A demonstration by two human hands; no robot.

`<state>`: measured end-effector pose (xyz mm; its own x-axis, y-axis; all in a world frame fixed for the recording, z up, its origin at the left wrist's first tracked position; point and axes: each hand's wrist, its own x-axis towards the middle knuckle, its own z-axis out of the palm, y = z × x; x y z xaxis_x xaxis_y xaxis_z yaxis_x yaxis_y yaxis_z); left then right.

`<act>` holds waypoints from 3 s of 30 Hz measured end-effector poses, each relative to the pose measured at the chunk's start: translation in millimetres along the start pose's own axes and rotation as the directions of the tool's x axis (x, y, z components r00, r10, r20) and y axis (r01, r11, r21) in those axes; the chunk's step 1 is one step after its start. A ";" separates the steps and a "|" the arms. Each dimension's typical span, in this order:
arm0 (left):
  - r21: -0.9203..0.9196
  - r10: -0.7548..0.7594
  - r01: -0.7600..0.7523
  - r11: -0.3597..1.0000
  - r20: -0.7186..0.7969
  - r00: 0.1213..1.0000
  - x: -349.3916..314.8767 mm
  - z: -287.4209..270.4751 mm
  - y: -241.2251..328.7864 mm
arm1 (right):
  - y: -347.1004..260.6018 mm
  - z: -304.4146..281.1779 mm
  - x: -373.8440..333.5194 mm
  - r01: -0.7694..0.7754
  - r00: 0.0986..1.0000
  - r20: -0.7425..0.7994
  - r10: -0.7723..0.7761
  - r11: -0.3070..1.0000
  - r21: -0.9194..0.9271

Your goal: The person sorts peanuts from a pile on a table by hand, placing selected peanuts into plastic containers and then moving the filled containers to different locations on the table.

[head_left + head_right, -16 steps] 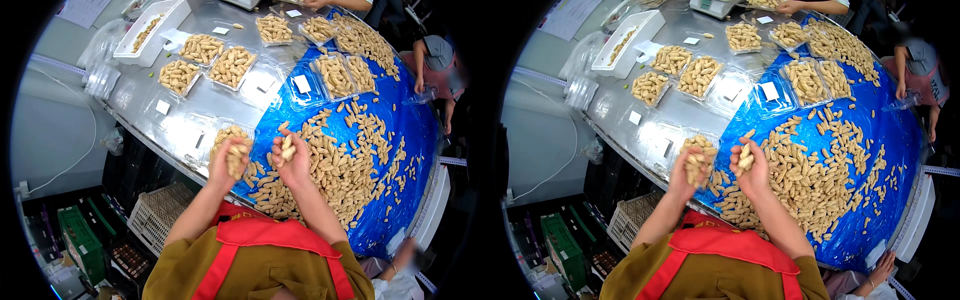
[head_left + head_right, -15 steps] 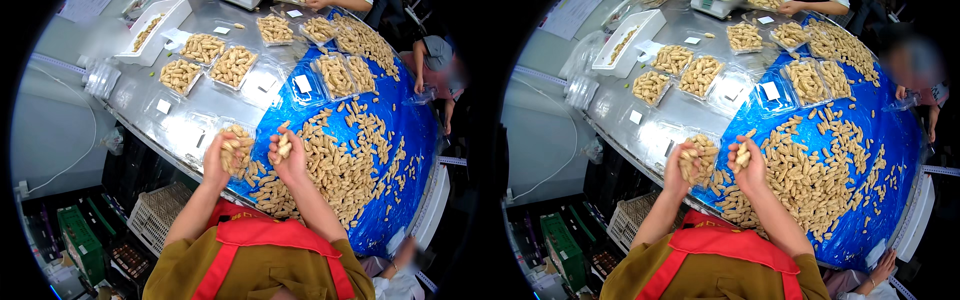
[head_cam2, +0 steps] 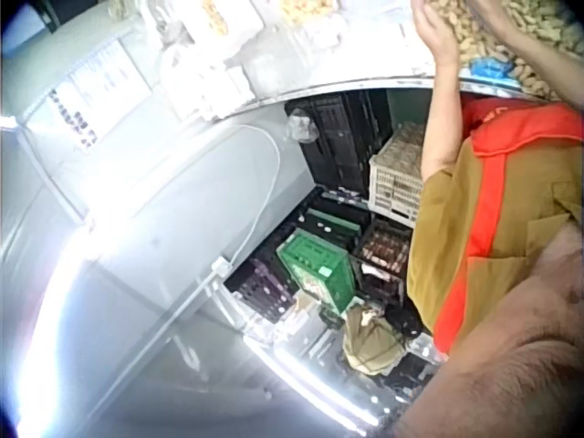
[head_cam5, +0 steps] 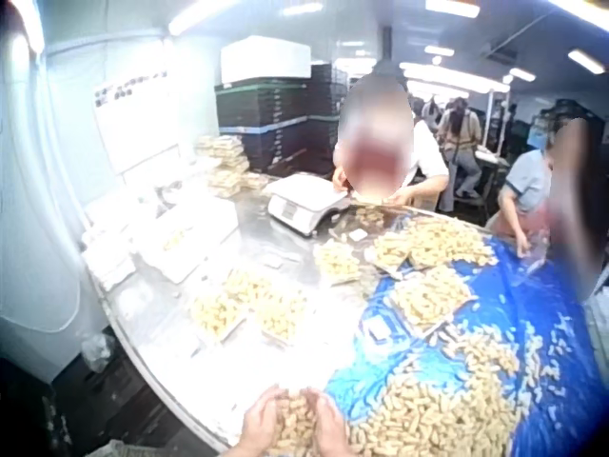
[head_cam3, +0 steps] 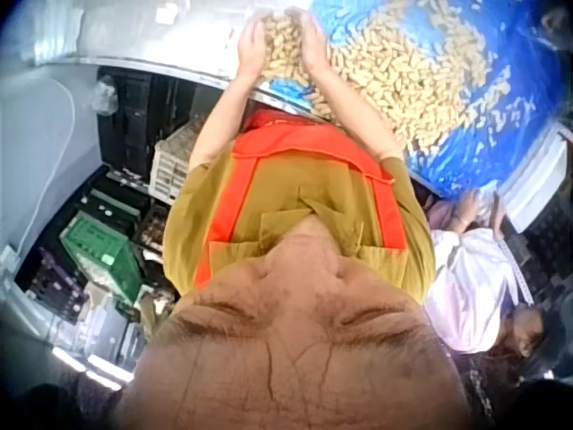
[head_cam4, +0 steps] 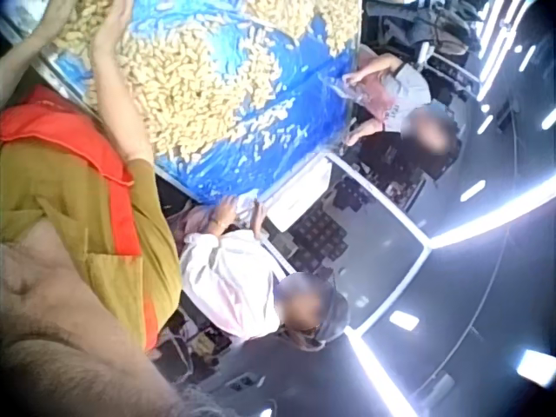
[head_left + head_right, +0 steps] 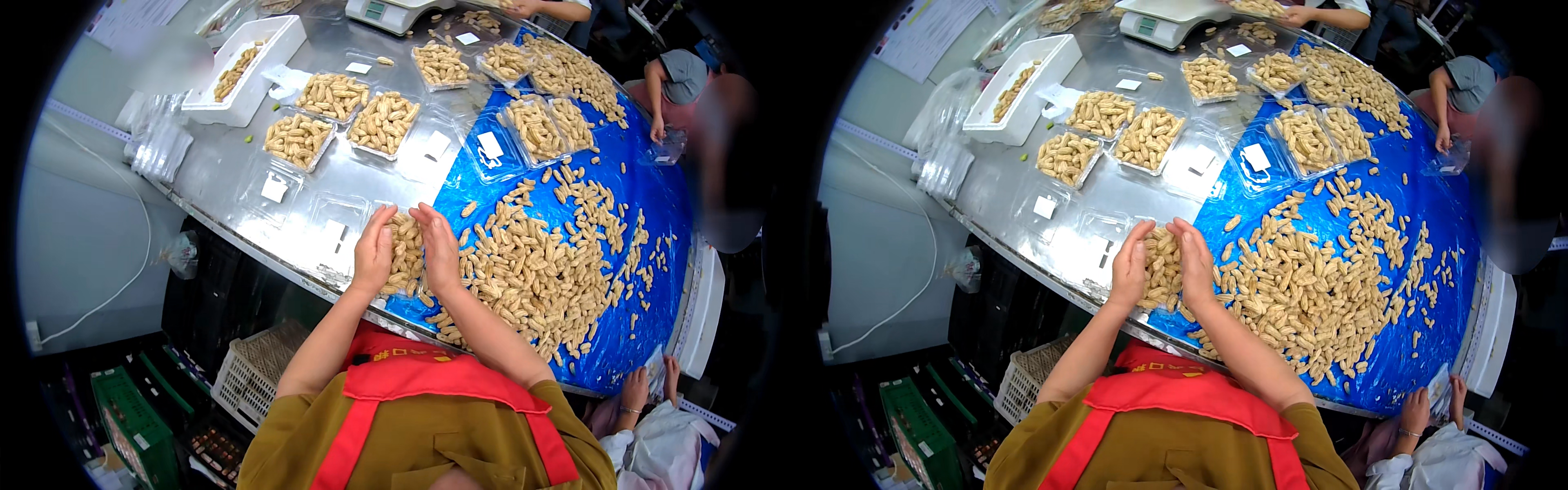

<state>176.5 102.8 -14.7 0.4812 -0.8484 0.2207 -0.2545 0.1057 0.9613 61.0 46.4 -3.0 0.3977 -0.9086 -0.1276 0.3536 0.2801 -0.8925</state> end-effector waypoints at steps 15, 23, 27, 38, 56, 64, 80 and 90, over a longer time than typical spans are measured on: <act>0.542 0.157 -0.505 0.672 0.562 0.812 11.4 3.9 -0.7 | -1.0 -18.4 -22.5 0.084 0.995 -0.047 -0.087 0.995 -0.052; 0.503 0.210 -0.448 0.740 0.459 0.863 7.3 -10.0 19.7 | -9.7 -47.1 -44.6 0.123 0.955 -0.228 -0.187 0.955 -0.271; 0.427 0.247 -0.364 0.828 0.305 0.920 10.0 -47.9 1.8 | -11.6 -77.3 -67.8 0.160 0.893 -0.174 -0.414 0.655 -0.738; 0.495 -0.231 0.232 0.837 -0.065 0.971 -31.9 -186.7 -69.4 | 15.4 -44.5 -57.5 -0.167 0.983 -0.167 0.072 0.728 -0.665; -0.089 -0.621 0.621 0.779 0.024 0.783 -10.6 -185.5 -39.6 | -0.4 -37.7 -50.9 -0.393 0.917 -0.166 0.363 0.745 -0.539; -0.660 -0.451 0.569 0.491 0.367 0.814 -57.3 -135.8 -1.9 | 4.3 -32.8 -54.1 -0.349 0.936 -0.170 0.308 0.760 -0.549; -0.572 -0.564 0.709 0.412 0.450 0.692 -33.6 -103.0 2.3 | -11.8 -19.4 -40.1 -0.182 0.983 -0.127 0.131 0.707 -0.683; -0.571 -0.529 0.699 0.430 0.468 0.708 -2.9 -87.2 -7.4 | -22.8 -25.3 -7.8 -0.258 0.966 -0.161 0.202 0.708 -0.658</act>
<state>250.1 149.7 -8.1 0.0831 -0.8993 -0.4295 0.7061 -0.2510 0.6622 28.4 39.3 7.4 0.3192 -0.8711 -0.3733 -0.4090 0.2287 -0.8834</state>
